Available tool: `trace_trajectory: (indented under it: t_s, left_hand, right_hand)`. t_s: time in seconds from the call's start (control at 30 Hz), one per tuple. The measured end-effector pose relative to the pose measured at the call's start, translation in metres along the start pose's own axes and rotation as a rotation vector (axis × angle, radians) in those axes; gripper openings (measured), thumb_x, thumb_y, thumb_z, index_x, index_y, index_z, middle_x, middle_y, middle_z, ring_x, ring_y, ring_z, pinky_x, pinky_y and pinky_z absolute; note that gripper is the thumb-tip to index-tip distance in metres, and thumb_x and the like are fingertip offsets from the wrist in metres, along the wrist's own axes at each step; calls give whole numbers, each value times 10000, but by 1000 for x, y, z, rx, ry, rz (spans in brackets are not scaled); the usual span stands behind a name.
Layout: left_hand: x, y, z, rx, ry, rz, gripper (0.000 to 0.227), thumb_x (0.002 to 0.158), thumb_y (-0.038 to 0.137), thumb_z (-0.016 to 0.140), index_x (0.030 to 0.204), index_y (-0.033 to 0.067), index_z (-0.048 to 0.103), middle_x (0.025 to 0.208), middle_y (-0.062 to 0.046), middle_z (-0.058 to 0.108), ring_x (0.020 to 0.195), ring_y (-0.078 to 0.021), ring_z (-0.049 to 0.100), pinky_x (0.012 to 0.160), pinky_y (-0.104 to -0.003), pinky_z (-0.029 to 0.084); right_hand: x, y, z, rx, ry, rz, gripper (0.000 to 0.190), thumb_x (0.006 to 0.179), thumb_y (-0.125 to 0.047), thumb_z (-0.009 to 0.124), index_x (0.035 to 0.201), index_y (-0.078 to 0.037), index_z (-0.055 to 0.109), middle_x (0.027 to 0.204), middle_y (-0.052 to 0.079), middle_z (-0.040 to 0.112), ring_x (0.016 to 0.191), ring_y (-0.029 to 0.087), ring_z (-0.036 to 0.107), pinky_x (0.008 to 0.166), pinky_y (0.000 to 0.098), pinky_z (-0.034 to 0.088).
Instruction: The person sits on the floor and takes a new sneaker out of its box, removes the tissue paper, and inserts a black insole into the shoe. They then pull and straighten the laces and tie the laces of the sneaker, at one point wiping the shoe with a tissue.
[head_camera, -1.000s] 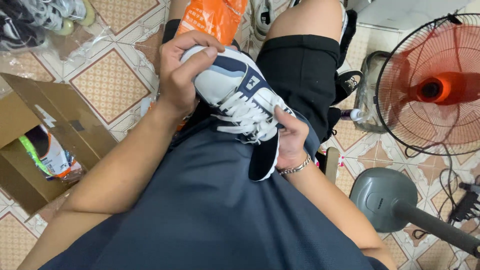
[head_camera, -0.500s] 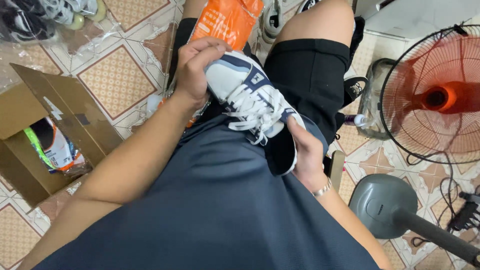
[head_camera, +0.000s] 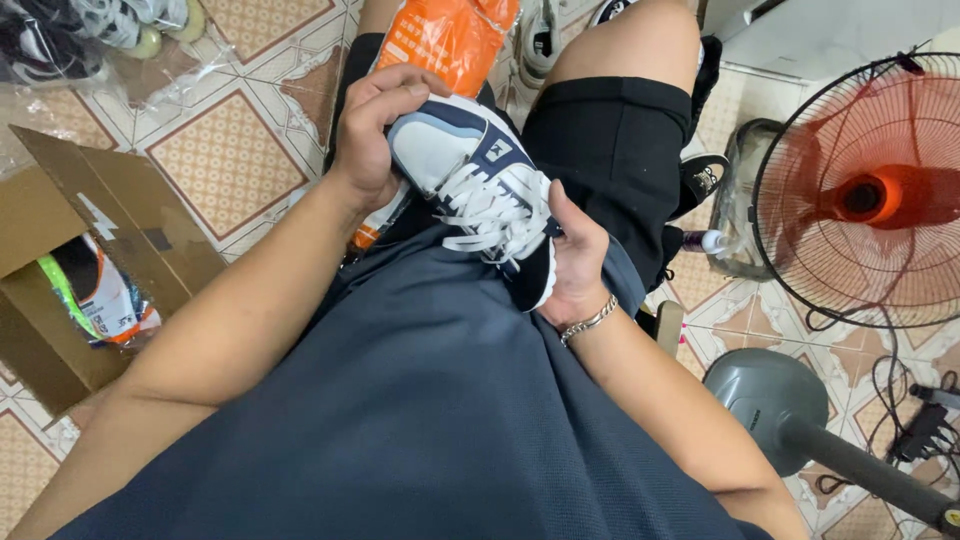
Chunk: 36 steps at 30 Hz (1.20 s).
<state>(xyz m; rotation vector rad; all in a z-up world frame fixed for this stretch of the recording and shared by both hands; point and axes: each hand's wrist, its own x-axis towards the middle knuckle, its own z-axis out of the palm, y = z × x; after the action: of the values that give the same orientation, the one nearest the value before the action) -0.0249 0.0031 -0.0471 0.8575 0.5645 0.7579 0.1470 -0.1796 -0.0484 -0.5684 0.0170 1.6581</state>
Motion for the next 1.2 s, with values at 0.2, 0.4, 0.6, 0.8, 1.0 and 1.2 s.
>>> trace_trajectory:
  t_s: [0.2, 0.4, 0.6, 0.8, 1.0, 1.2]
  left_hand:
    - [-1, -4, -3, -8, -38, 45, 268, 923, 154, 571, 1035, -62, 684, 958, -137, 715, 883, -192, 685, 849, -300, 552]
    - [-6, -2, 1, -53, -101, 63, 256, 901, 150, 566, 1026, -49, 666, 1037, -185, 750, 953, -221, 725, 925, -308, 576]
    - [-5, 0, -5, -54, -116, 42, 267, 923, 175, 562, 1055, -31, 670, 1023, -153, 719, 948, -199, 684, 912, -290, 541]
    - [1, -14, -15, -2, -127, 126, 251, 950, 164, 571, 1044, -45, 673, 1014, -126, 696, 967, -173, 671, 932, -277, 526]
    - [1, -18, -9, 4, -7, 81, 248, 932, 130, 581, 1004, -68, 711, 943, -126, 728, 866, -168, 681, 832, -266, 538]
    - [-1, -13, 2, -5, -35, 83, 259, 916, 143, 575, 1005, -66, 698, 949, -125, 742, 877, -175, 705, 853, -275, 560]
  right_hand:
    - [-9, 1, -10, -38, -25, 9, 679, 1044, -486, 558, 1483, 31, 512, 1427, 175, 622, 1317, 302, 609, 1170, 422, 445]
    - [-12, 5, -36, -54, -106, -31, 743, 1019, -522, 596, 1519, 17, 491, 1458, 163, 616, 1341, 301, 601, 1172, 424, 449]
    - [0, 4, -39, -8, -145, 25, 780, 1016, -549, 588, 1538, 18, 461, 1495, 181, 579, 1387, 328, 562, 1209, 457, 411]
    - [0, 3, -30, 45, -131, 42, 759, 993, -538, 549, 1505, 18, 478, 1481, 181, 591, 1387, 323, 556, 1201, 439, 401]
    - [-35, 5, 21, -270, 230, -79, 501, 1124, -342, 483, 1468, 20, 523, 1402, 148, 621, 1322, 295, 539, 1181, 426, 397]
    - [-53, -5, 54, -303, 45, -81, 778, 1001, -539, 468, 1526, 34, 429, 1514, 146, 565, 1414, 287, 519, 1218, 411, 362]
